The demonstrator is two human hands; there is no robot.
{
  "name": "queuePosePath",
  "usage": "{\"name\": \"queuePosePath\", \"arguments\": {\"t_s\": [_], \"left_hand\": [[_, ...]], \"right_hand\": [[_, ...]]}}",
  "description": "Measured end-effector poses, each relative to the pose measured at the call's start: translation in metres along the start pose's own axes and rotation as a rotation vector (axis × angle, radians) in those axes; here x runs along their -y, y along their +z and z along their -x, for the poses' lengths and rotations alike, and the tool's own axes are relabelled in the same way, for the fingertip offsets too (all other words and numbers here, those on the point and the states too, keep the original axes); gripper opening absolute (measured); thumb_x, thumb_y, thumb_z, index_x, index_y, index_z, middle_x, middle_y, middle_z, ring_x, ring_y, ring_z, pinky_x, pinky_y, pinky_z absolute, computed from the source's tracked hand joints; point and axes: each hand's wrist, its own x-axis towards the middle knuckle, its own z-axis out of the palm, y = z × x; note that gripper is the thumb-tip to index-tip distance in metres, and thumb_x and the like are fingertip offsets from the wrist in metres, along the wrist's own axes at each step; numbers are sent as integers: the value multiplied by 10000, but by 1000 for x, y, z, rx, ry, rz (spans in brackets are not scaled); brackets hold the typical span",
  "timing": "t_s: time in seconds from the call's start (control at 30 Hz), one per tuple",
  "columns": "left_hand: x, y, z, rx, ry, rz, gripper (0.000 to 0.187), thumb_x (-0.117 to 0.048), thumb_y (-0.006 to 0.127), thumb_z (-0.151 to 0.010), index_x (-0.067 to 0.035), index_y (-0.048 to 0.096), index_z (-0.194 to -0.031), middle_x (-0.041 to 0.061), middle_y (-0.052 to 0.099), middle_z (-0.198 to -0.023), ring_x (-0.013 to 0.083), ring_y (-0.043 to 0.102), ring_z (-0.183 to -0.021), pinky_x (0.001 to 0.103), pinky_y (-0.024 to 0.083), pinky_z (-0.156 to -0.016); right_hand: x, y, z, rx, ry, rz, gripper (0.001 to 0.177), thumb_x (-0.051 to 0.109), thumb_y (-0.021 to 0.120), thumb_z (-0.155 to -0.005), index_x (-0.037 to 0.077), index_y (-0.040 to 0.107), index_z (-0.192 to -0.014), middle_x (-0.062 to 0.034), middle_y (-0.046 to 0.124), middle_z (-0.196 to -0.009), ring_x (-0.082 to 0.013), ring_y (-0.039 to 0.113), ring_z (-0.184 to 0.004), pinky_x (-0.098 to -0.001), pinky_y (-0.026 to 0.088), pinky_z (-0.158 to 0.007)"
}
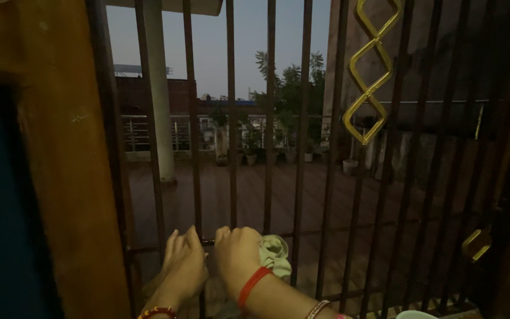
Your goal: The person wipes the vertical bars and decorative elements of a metal window grille using a light green cloth. The person repeatedly dips the cloth into a white bucket of water and continues wiping different sections of the grille.
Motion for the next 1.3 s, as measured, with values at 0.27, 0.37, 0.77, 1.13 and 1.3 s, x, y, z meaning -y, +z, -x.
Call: {"name": "queuePosePath", "arguments": {"t_s": [0.27,0.37,0.77,1.13,1.3], "left_hand": [[-9,-8,2,73,-96,-32,752,9,516,-930,118,71,-1527,182,434,-1507,229,223,-1538,426,1,-1295],[-6,10,-1,-103,-90,-56,715,2,514,-944,93,102,-1521,212,356,-1545,255,210,-1509,437,22,-1255],[10,-9,60,-543,-292,178,626,-41,550,-920,-6,332,-1505,199,398,-1490,412,467,-1349,477,488,-1052],[17,14,42,-561,-494,358,383,-165,557,-993,2,455,-1323,261,492,-1357,439,699,-1006,483,600,-883],[28,18,21,-252,-699,496,421,-256,539,-1033,-73,415,-1391,246,719,-1045,370,749,-870,486,633,-774]], "right_hand": [[-15,15,13,-75,66,-583,559,226,605,-957,107,399,-1463,-182,733,-1047,-348,728,-945,-464,572,-771],[-20,8,31,18,88,-922,616,207,591,-928,196,371,-1503,-180,723,-1051,-327,716,-934,-454,557,-840],[14,15,-5,224,69,-2221,410,173,550,-968,82,578,-1368,-12,679,-931,-130,657,-833,-293,568,-729],[32,6,39,-16,221,-1153,719,332,574,-938,220,271,-1580,-195,752,-999,-366,725,-927,-493,554,-934],[25,-17,52,-35,22,-993,680,294,530,-950,199,286,-1578,-222,732,-875,-385,744,-803,-496,590,-811]]}}
